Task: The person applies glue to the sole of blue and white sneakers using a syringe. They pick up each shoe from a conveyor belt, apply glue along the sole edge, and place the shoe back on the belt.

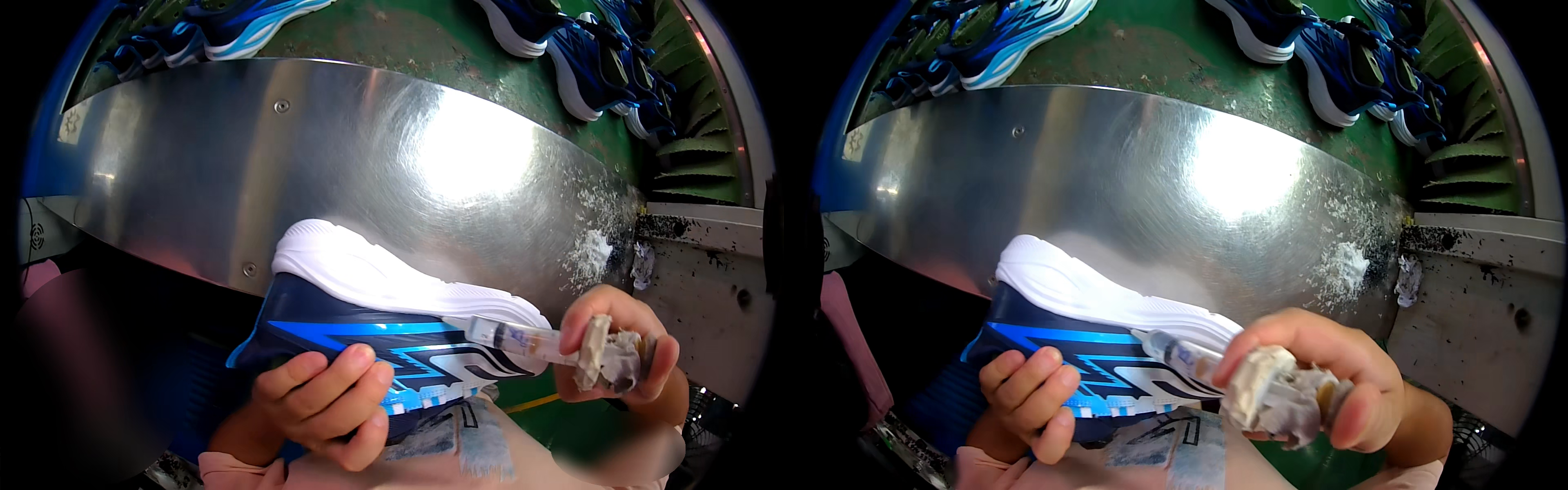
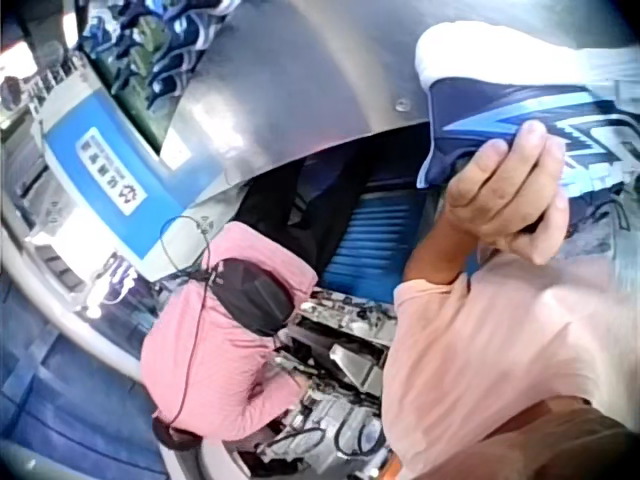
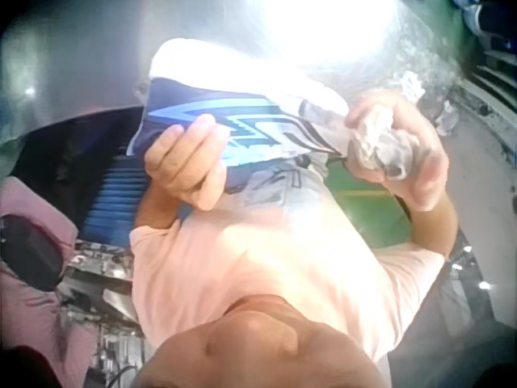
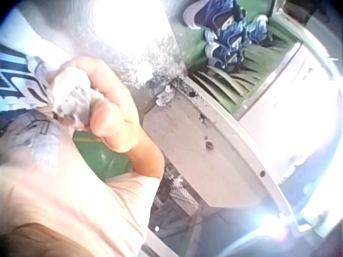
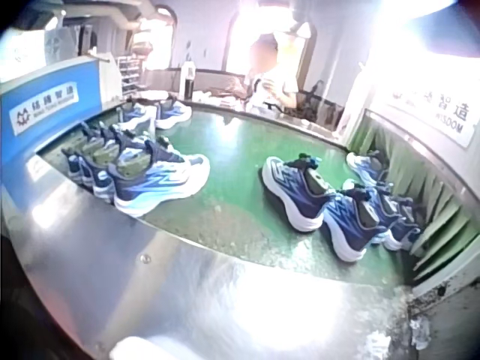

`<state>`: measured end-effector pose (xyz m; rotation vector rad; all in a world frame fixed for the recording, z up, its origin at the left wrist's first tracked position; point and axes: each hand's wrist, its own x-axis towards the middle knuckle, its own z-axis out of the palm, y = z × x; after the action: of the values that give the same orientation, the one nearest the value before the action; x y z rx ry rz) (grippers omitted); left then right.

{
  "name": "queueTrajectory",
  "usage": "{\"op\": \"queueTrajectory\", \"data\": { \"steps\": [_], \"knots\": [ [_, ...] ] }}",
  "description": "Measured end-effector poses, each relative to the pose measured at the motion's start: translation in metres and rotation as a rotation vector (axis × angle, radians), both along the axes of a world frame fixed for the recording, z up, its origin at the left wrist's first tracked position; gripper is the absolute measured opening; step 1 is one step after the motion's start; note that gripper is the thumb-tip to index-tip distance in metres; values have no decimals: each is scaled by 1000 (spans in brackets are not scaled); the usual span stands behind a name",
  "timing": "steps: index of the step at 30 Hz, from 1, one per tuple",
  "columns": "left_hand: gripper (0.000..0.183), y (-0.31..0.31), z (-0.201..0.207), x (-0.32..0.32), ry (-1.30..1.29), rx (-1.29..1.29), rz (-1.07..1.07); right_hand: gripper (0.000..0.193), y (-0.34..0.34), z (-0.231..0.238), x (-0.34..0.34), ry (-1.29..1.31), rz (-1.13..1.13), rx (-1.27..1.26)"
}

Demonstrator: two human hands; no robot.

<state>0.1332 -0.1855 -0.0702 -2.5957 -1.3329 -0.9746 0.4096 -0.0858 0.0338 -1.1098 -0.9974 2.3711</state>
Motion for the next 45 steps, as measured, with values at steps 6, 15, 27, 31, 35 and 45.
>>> {"op": "queueTrajectory", "data": {
  "steps": [6,15,27,31,35,45],
  "knots": [
    [19,-10,-8,3,-23,24,56,87,-36,13,28,-11,-170,30],
    [17,-3,-6,5,36,101,86,88,-87,-6,70,16,-374,106],
    [71,34,34,29,129,-65,30,85,-128,-58,79,340,-624,212],
    [68,50,39,43,97,-86,49,80,-128,-50,68,194,-622,304],
    [66,74,48,50,51,-179,16,83,-130,-64,60,198,-632,330],
    [70,156,79,73,-24,-763,-11,86,-138,-92,60,343,-573,235]
  ]
}}
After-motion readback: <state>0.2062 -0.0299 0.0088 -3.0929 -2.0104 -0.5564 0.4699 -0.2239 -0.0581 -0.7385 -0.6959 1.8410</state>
